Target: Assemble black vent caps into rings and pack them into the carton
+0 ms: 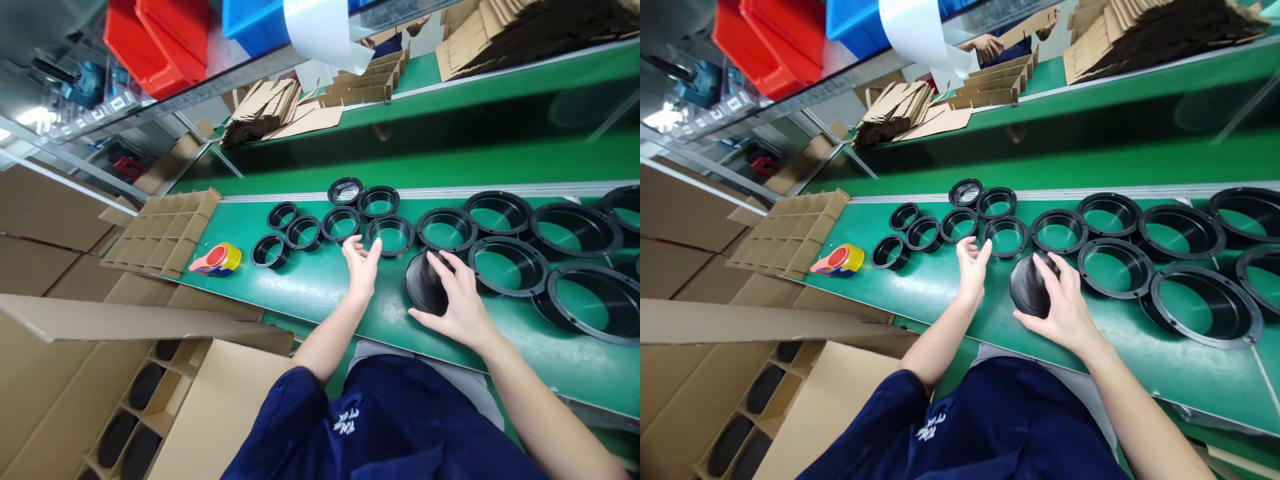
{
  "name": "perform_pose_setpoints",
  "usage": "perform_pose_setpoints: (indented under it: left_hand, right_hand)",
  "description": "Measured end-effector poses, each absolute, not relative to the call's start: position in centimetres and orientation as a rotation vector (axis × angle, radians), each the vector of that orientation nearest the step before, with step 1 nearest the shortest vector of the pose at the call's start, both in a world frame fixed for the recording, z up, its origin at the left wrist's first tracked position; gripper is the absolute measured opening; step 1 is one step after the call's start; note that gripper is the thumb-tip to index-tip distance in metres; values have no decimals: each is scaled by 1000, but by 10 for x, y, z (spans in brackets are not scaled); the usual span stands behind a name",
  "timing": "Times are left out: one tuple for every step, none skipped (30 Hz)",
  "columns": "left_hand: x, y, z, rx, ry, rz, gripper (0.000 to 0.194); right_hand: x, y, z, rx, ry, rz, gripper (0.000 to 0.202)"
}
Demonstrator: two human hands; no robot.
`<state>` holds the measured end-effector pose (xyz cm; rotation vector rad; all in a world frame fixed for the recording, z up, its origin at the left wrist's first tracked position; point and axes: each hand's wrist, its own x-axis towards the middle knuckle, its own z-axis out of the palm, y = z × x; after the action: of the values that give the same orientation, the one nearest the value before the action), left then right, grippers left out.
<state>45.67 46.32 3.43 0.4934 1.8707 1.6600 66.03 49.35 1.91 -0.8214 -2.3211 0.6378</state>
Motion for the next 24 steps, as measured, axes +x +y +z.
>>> perform_pose_setpoints:
  left_hand:
    - [446,472,30,483,1960,1672,46]
    - [436,480,26,476,1971,1670,46]
    - [429,486,22,485,1930,1652,43]
    - [424,490,20,501,1875,1623,40]
    - [422,490,19,519,1822,1598,38]
    - [421,487,18,533,1775,1581,37]
    - [422,482,18,544,1733,1569,37]
    - [423,473,19,550,1698,1563,38]
    - [426,462,19,551,1669,1559,40]
    - [428,448,19,549,1645,1552,42]
    - [431,434,19,539,1618,1546,43]
    - [435,420,18,521,1590,1546,46]
    - [438,407,17,497,1559,1549,49]
    - [441,395,16,471,1525,1556,51]
    - [444,385,15,443,1493,1566,53]
    - [446,377,14,414,1462,1577,53]
    - [448,371,14,388,1437,1583,51]
    - [450,367,14,367,1419,1584,49]
    - [450,364,15,348,1403,1582,46]
    - [450,362,16,331,1390,1581,43]
    - [450,360,17,322,1381,1582,40]
    - [448,358,19,320,1378,1588,38]
    - [446,355,21,323,1382,1600,36]
    - [442,351,23,332,1394,1613,35]
  right_hand:
    - [661,495,17,-843,-2316,627,99]
    - [661,495,15,-851,-2323,625,98]
    - [661,495,14,-849,-2338,627,97]
    - [660,495,13,-837,-2356,626,96]
    - [660,495,13,-823,-2371,619,95]
    - [659,495,13,-811,-2383,606,95]
    - [658,495,14,-801,-2392,589,94]
    - [656,495,16,-795,-2401,570,95]
    - [654,495,18,-787,-2411,548,95]
    - [651,495,21,-775,-2425,526,95]
    - [648,495,24,-756,-2445,504,94]
    - [644,495,27,-729,-2473,483,94]
    - [639,495,30,-697,-2506,463,94]
    - [634,494,32,-661,-2542,444,93]
    - [629,494,35,-624,-2579,425,92]
    - [623,494,37,-588,-2615,402,92]
    - [618,493,39,-557,-2649,376,91]
    - [612,493,40,-532,-2681,347,91]
    - [607,493,40,-515,-2711,317,91]
    - [603,492,40,-503,-2740,286,91]
    - [599,491,38,-496,-2768,259,91]
    - [596,491,37,-494,-2795,237,92]
    - [594,490,35,-493,-2819,221,93]
    - [593,489,33,-490,-2843,208,94]
